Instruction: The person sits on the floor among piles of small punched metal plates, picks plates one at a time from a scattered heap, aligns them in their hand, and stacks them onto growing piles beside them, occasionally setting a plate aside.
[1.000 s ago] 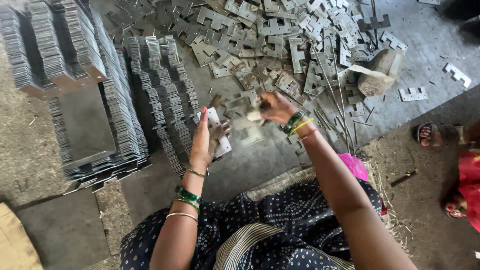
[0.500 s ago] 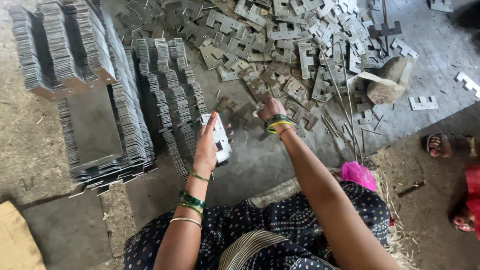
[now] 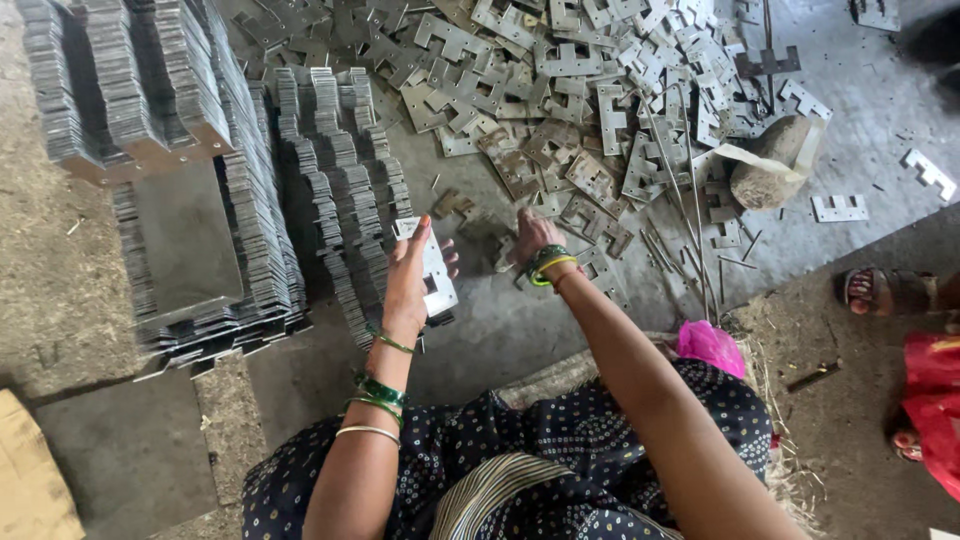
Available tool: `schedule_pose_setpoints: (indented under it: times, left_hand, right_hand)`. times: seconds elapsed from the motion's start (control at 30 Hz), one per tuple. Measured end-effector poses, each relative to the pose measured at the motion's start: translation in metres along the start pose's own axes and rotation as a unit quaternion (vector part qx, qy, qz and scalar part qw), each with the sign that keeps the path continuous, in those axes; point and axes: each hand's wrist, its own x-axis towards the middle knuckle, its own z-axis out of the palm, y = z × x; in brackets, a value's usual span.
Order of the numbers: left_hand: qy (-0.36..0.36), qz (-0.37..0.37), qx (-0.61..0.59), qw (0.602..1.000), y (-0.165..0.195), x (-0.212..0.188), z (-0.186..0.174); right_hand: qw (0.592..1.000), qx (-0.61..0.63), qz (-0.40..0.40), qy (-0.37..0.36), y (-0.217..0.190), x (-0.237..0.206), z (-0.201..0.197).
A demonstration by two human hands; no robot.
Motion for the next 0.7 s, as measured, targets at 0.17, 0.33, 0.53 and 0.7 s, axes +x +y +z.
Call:
schedule_pose_setpoints:
  times: [0.17,0.33,0.53,0.7]
  left_hand:
    - [0.006,0.006,0.045,0.999,0.002,0.0,-0.002]
    - [-0.018,-0.004,0.12,0.993,0.009,0.002,-0.008]
    - [-0.099,-0.104,-0.038,0.989,0.026,-0.012,-0.01]
    - [-0.073,-0.028,-0.004,0.997,0.022,-0.012,-0.007]
  right_hand:
    - [0.998,0.053,-0.029,0.036,0.005,-0.004,-0.002]
    - [0.906,0.076,-0.324,0.263,0.001,-0.057,-0.021]
    - [0.893,-0.018,-0.336,0.298,-0.012,-0.045,-0.037]
    - [0.976,-0.013,-0.133,0.171,-0.041,0.002,0.001]
